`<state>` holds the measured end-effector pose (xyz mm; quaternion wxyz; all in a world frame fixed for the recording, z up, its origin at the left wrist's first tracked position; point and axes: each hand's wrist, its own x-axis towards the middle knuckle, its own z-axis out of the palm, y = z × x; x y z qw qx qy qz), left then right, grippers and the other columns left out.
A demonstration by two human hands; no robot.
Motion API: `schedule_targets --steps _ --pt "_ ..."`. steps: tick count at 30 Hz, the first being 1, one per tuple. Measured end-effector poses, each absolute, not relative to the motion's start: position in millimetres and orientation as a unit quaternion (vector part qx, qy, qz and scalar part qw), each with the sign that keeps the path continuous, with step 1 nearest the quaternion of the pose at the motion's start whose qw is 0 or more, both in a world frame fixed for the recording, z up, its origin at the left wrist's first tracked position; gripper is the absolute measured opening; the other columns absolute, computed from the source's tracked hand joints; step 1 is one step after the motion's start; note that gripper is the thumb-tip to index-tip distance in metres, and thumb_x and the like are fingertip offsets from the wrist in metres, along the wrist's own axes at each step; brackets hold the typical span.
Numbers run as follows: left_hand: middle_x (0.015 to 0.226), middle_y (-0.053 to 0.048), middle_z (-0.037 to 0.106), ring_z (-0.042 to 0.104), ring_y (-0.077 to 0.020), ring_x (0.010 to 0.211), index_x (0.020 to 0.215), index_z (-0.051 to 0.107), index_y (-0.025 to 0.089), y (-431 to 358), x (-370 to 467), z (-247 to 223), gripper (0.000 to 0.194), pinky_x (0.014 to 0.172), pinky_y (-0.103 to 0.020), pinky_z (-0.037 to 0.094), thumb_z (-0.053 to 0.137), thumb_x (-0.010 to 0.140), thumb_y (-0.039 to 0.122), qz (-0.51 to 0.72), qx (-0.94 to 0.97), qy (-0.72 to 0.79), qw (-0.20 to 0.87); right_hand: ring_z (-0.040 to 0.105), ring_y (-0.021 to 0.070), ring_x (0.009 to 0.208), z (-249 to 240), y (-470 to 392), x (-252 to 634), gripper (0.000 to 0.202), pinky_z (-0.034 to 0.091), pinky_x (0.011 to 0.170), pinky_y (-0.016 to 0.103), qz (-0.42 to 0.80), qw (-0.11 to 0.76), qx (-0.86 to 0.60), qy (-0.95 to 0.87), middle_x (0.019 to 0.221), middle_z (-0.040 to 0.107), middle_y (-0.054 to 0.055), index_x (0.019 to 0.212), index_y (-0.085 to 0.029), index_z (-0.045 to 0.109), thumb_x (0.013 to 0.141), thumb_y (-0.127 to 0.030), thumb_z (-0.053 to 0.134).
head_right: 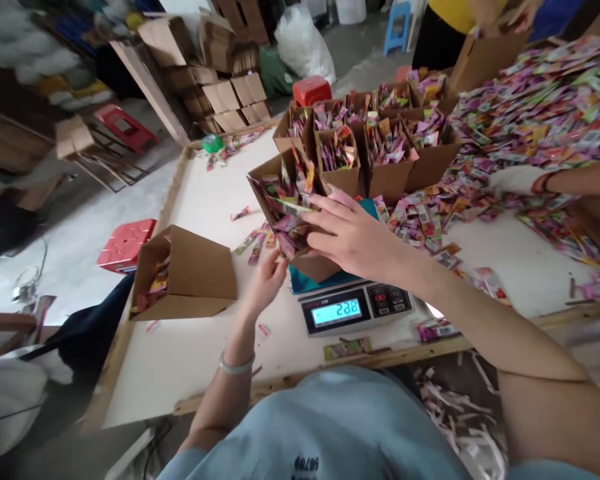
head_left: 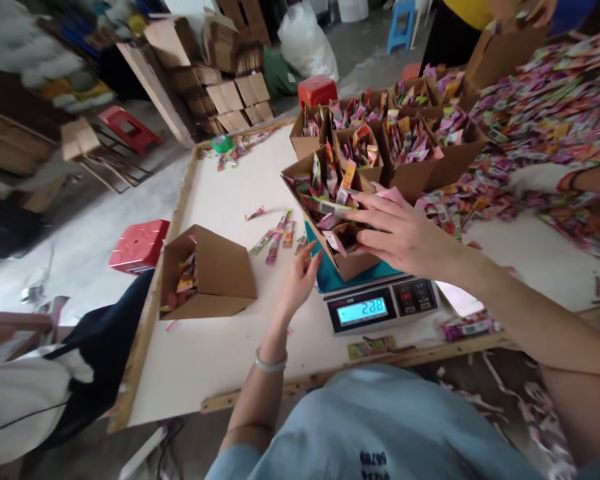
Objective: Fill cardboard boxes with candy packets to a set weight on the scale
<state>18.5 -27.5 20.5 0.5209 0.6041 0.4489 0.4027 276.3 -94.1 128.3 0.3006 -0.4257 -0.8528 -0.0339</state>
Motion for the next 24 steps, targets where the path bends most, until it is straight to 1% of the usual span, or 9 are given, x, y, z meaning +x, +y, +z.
schedule_targets --steps 2,4,6,8,10,14,17,21,24 --pt "0.051 0.009 0.043 0.034 -0.0083 0.043 0.137 0.072 0.017 -27 12 31 0.053 0.043 -0.022 0.024 0.081 0.092 0.044 0.395 0.614 0.453 0.511 0.04 0.0292 0.161 132 -101 275 0.029 0.02 0.137 0.068 -0.044 0.295 -0.436 -0.849 0.153 0.063 0.0 0.108 -0.028 0.077 0.11 -0.026 0.048" --pt "0.051 0.008 0.046 0.037 -0.0084 0.044 0.141 0.069 0.019 -27 4 40 0.054 0.044 -0.022 0.027 0.08 0.093 0.044 0.423 0.611 0.454 0.491 0.036 0.031 0.163 138 -104 273 0.026 0.006 0.136 0.074 -0.048 0.29 -0.459 -0.838 0.156 0.061 -0.003 0.118 -0.032 0.076 0.11 -0.031 0.051" --pt "0.052 0.008 0.051 0.039 -0.008 0.043 0.14 0.069 0.02 -28 -5 43 0.051 0.043 -0.021 0.029 0.077 0.095 0.043 0.445 0.615 0.453 0.467 0.032 0.0329 0.164 142 -106 273 0.027 0.002 0.134 0.077 -0.038 0.29 -0.475 -0.83 0.158 0.058 -0.004 0.13 -0.036 0.072 0.109 -0.036 0.056" --pt "0.053 0.008 0.054 0.039 -0.0071 0.041 0.139 0.069 0.02 -28 -14 44 0.05 0.042 -0.021 0.03 0.077 0.094 0.042 0.459 0.616 0.452 0.452 0.03 0.0347 0.165 141 -109 275 0.036 0.003 0.133 0.078 -0.032 0.3 -0.482 -0.823 0.162 0.054 -0.004 0.142 -0.039 0.065 0.106 -0.041 0.059" --pt "0.054 0.008 0.055 0.041 -0.0064 0.041 0.136 0.069 0.018 -25 -23 44 0.049 0.042 -0.02 0.032 0.077 0.093 0.041 0.479 0.609 0.454 0.439 0.028 0.0364 0.165 137 -114 279 0.046 0.003 0.133 0.077 -0.05 0.335 -0.48 -0.809 0.167 0.047 -0.002 0.15 -0.04 0.057 0.105 -0.047 0.059" --pt "0.055 0.008 0.055 0.046 -0.0068 0.045 0.129 0.071 0.018 -15 -33 45 0.042 0.047 -0.019 0.039 0.077 0.091 0.035 0.524 0.585 0.46 0.413 0.028 0.0382 0.165 125 -124 291 0.056 0.01 0.135 0.072 -0.108 0.426 -0.478 -0.761 0.171 0.039 0.004 0.156 -0.038 0.047 0.103 -0.053 0.055" --pt "0.055 0.008 0.055 0.048 -0.0075 0.048 0.128 0.071 0.017 -10 -34 46 0.041 0.049 -0.019 0.041 0.076 0.091 0.033 0.539 0.577 0.457 0.409 0.027 0.0384 0.165 122 -128 303 0.058 0.016 0.136 0.07 -0.096 0.433 -0.501 -0.743 0.172 0.038 0.004 0.157 -0.037 0.045 0.103 -0.054 0.054" --pt "0.057 0.007 0.057 0.048 -0.0073 0.049 0.128 0.07 0.016 -7 -31 44 0.043 0.051 -0.019 0.042 0.077 0.091 0.035 0.546 0.579 0.442 0.415 0.026 0.0418 0.165 121 -124 317 0.066 0.018 0.133 0.074 -0.057 0.431 -0.519 -0.736 0.171 0.038 0.007 0.16 -0.032 0.044 0.101 -0.06 0.056" --pt "0.058 0.007 0.058 0.051 -0.0078 0.051 0.129 0.069 0.016 -5 -29 42 0.045 0.052 -0.02 0.044 0.078 0.09 0.037 0.544 0.578 0.445 0.415 0.026 0.0411 0.165 116 -117 320 0.075 0.021 0.134 0.072 -0.036 0.438 -0.518 -0.734 0.172 0.038 0.009 0.164 -0.031 0.04 0.1 -0.065 0.058"
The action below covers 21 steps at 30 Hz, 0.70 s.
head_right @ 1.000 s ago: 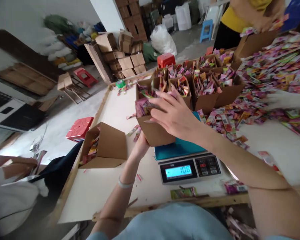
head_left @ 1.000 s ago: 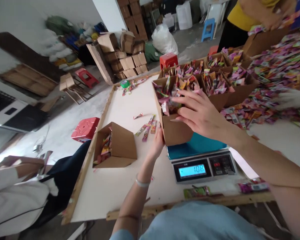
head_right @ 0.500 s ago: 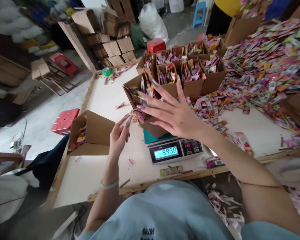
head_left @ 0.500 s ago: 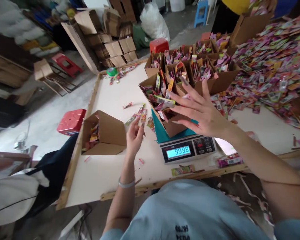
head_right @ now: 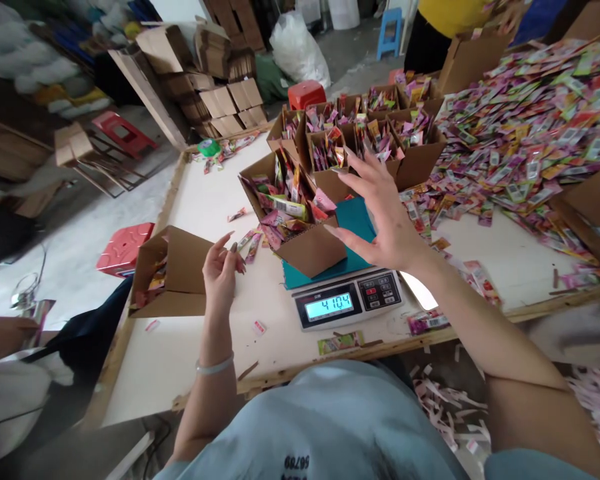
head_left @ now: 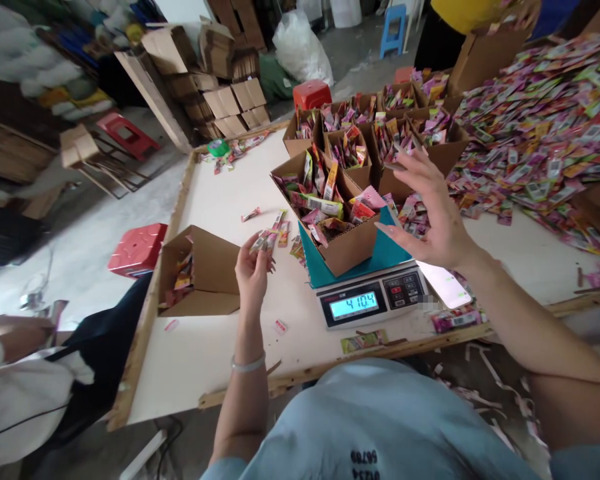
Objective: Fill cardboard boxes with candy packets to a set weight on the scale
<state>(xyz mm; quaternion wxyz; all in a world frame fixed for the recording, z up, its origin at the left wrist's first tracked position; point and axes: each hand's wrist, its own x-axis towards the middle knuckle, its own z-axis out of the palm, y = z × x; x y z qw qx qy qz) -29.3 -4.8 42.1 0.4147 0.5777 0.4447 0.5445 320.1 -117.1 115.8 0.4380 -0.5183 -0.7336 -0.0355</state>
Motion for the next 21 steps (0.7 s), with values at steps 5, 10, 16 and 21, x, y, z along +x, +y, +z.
schedule_targets --steps 5,10,16,21 --pt "0.067 0.003 0.065 0.059 -0.0092 0.057 0.127 0.071 0.018 -1 -29 39 0.045 0.053 -0.019 0.047 0.079 0.087 0.038 0.538 0.572 0.466 0.408 0.026 0.0375 0.166 105 -104 315 0.087 0.026 0.137 0.064 -0.004 0.453 -0.49 -0.745 0.175 0.033 0.008 0.17 -0.035 0.03 0.097 -0.069 0.062" --pt "0.072 0.0 0.069 0.066 -0.0108 0.063 0.128 0.071 0.018 1 -30 30 0.049 0.053 -0.019 0.05 0.08 0.086 0.041 0.526 0.565 0.475 0.423 0.025 0.0378 0.166 112 -99 310 0.09 0.026 0.136 0.064 0.03 0.431 -0.487 -0.759 0.174 0.036 0.009 0.17 -0.033 0.032 0.095 -0.07 0.065" --pt "0.076 -0.001 0.072 0.068 -0.011 0.064 0.129 0.071 0.017 1 -33 23 0.054 0.053 -0.018 0.051 0.081 0.085 0.047 0.534 0.56 0.472 0.423 0.037 0.0341 0.162 119 -96 305 0.061 0.035 0.133 0.061 0.072 0.413 -0.485 -0.767 0.17 0.044 0.009 0.156 -0.032 0.054 0.101 -0.057 0.064" --pt "0.077 -0.002 0.073 0.068 -0.0113 0.064 0.13 0.071 0.018 2 -38 20 0.056 0.052 -0.019 0.051 0.081 0.085 0.049 0.537 0.561 0.468 0.421 0.047 0.0309 0.157 130 -91 303 0.054 0.031 0.135 0.06 0.086 0.419 -0.474 -0.77 0.159 0.058 0.007 0.151 -0.032 0.06 0.1 -0.053 0.067"
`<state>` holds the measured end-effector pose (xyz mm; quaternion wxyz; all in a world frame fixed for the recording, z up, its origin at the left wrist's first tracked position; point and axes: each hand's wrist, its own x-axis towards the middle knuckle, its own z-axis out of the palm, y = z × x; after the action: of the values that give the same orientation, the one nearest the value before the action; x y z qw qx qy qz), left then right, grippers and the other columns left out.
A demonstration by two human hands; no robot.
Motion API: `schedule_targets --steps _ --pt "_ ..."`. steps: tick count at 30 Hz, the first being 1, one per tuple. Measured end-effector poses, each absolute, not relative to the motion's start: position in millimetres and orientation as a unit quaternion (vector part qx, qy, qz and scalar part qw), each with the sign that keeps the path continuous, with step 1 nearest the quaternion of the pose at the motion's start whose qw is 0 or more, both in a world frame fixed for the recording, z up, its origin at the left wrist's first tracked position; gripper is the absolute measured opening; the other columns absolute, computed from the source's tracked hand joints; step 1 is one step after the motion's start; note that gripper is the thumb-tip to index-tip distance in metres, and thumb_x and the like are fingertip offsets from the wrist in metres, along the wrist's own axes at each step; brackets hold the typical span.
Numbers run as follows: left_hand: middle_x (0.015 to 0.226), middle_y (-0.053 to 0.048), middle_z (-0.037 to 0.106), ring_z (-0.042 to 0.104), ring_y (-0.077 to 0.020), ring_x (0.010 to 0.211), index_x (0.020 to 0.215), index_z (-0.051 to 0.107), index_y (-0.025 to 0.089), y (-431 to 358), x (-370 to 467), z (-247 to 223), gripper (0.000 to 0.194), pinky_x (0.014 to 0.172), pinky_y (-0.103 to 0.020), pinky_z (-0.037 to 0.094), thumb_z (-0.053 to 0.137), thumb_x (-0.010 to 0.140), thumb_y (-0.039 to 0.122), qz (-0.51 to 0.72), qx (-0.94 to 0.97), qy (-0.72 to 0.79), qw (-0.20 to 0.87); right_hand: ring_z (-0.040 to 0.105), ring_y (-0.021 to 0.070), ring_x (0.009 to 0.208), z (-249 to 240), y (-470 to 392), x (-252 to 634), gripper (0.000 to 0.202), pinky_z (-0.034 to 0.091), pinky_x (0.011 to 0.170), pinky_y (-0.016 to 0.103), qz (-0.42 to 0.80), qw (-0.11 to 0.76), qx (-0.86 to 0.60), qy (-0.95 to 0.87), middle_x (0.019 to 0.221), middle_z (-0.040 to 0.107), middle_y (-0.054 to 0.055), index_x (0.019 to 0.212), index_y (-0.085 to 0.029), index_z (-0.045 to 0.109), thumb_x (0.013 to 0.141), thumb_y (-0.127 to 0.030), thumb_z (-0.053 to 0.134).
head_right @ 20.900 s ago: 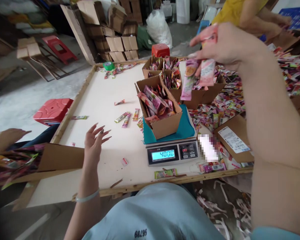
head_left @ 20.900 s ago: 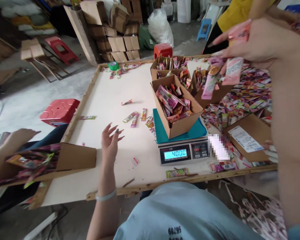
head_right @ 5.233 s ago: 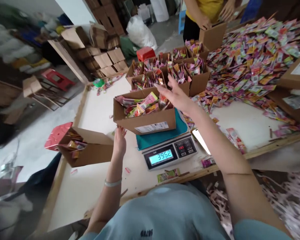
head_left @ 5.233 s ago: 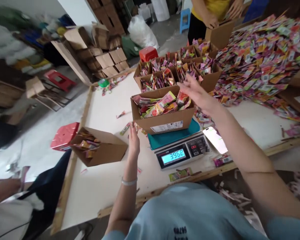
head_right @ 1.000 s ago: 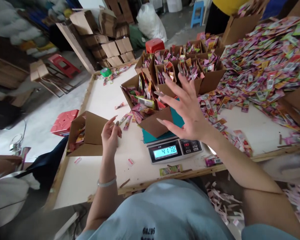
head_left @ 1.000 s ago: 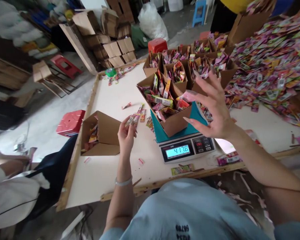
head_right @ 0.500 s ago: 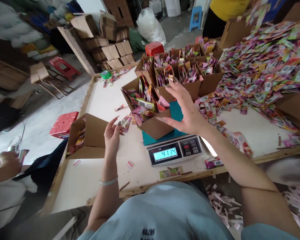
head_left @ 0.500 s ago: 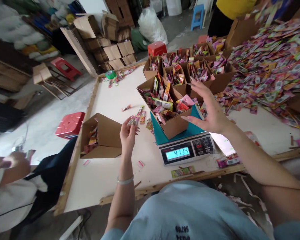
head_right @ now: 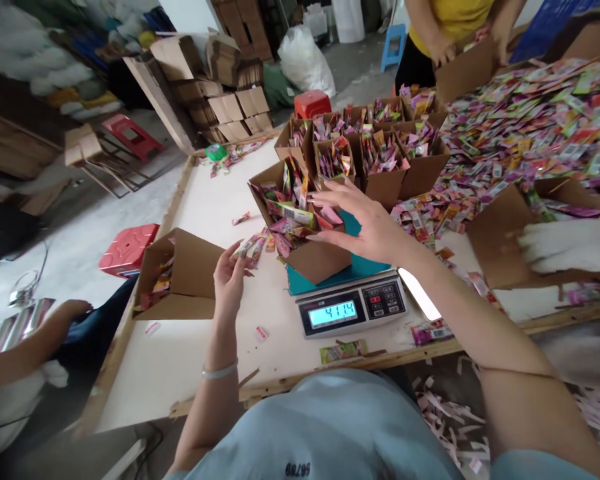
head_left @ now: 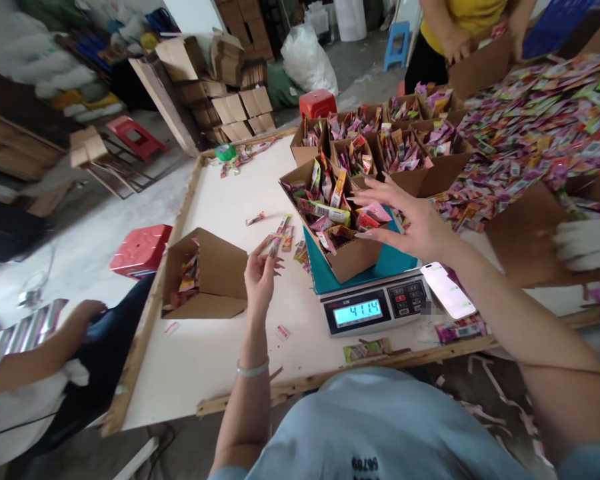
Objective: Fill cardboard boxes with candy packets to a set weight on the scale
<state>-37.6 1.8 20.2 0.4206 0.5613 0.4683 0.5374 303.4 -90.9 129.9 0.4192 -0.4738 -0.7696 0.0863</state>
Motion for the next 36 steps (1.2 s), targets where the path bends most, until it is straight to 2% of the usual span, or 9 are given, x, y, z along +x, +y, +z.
schedule_targets --steps 4,8,13,17,21,25,30,33,36 --pt "0.077 -0.002 0.073 0.068 -0.0112 0.064 0.132 0.07 0.018 1 -38 19 0.06 0.053 -0.019 0.052 0.082 0.085 0.053 0.538 0.564 0.461 0.424 0.047 0.0324 0.155 162 -77 304 0.067 0.033 0.134 0.059 0.082 0.347 -0.465 -0.81 0.16 0.057 0.007 0.159 -0.03 0.053 0.098 -0.052 0.07" --pt "0.077 -0.002 0.072 0.068 -0.012 0.064 0.133 0.07 0.019 -2 -39 20 0.062 0.053 -0.02 0.053 0.081 0.085 0.057 0.544 0.567 0.459 0.415 0.053 0.036 0.146 193 -52 290 0.07 0.042 0.123 0.054 0.05 0.19 -0.452 -0.87 0.156 0.059 0.014 0.159 -0.021 0.055 0.097 -0.05 0.071" --pt "0.077 -0.002 0.071 0.069 -0.0142 0.064 0.132 0.068 0.018 -7 -41 18 0.069 0.053 -0.022 0.054 0.079 0.084 0.066 0.542 0.572 0.46 0.409 0.062 0.0366 0.118 208 -26 256 0.064 0.039 0.107 0.05 -0.016 0.045 -0.459 -0.887 0.124 0.073 0.021 0.144 -0.012 0.067 0.095 -0.053 0.071" --pt "0.078 -0.003 0.071 0.068 -0.0144 0.063 0.13 0.068 0.018 -9 -43 17 0.07 0.052 -0.023 0.053 0.08 0.082 0.068 0.543 0.568 0.463 0.41 0.062 0.0282 0.104 212 -19 245 0.041 0.033 0.102 0.043 0.019 0.013 -0.441 -0.897 0.108 0.075 0.013 0.13 -0.019 0.075 0.101 -0.046 0.063" --pt "0.081 -0.004 0.074 0.07 -0.0151 0.066 0.13 0.068 0.019 -10 -45 17 0.068 0.054 -0.023 0.053 0.08 0.083 0.067 0.536 0.558 0.474 0.42 0.062 0.0238 0.096 211 -17 248 0.025 0.032 0.101 0.042 0.071 0.011 -0.447 -0.892 0.096 0.075 0.009 0.109 -0.019 0.079 0.101 -0.034 0.062" --pt "0.083 -0.004 0.076 0.07 -0.0145 0.067 0.129 0.068 0.021 -11 -43 17 0.069 0.055 -0.022 0.053 0.081 0.082 0.068 0.529 0.553 0.475 0.433 0.064 0.0215 0.092 206 -13 261 0.028 0.04 0.097 0.039 0.124 0.054 -0.423 -0.896 0.096 0.077 0.01 0.099 -0.016 0.08 0.101 -0.03 0.056" --pt "0.08 -0.003 0.075 0.069 -0.0137 0.064 0.128 0.068 0.021 -10 -41 15 0.068 0.054 -0.022 0.053 0.082 0.08 0.067 0.537 0.541 0.476 0.439 0.062 0.0167 0.079 211 -6 283 0.035 0.047 0.082 0.032 0.198 0.187 -0.411 -0.87 0.086 0.075 0.004 0.099 -0.021 0.083 0.1 -0.048 0.061" --pt "0.079 -0.002 0.075 0.07 -0.0136 0.063 0.126 0.068 0.021 -9 -43 14 0.062 0.054 -0.022 0.053 0.081 0.082 0.063 0.54 0.547 0.472 0.432 0.06 0.0159 0.079 218 -3 294 0.038 0.048 0.078 0.031 0.24 0.249 -0.418 -0.84 0.079 0.072 0.001 0.096 -0.021 0.084 0.091 -0.058 0.075" --pt "0.077 -0.001 0.074 0.07 -0.0135 0.062 0.125 0.069 0.021 -9 -44 15 0.063 0.052 -0.022 0.052 0.082 0.08 0.063 0.54 0.546 0.475 0.43 0.06 0.0165 0.083 218 0 299 0.04 0.048 0.078 0.03 0.271 0.287 -0.419 -0.818 0.076 0.069 0.001 0.093 -0.02 0.084 0.082 -0.058 0.085"
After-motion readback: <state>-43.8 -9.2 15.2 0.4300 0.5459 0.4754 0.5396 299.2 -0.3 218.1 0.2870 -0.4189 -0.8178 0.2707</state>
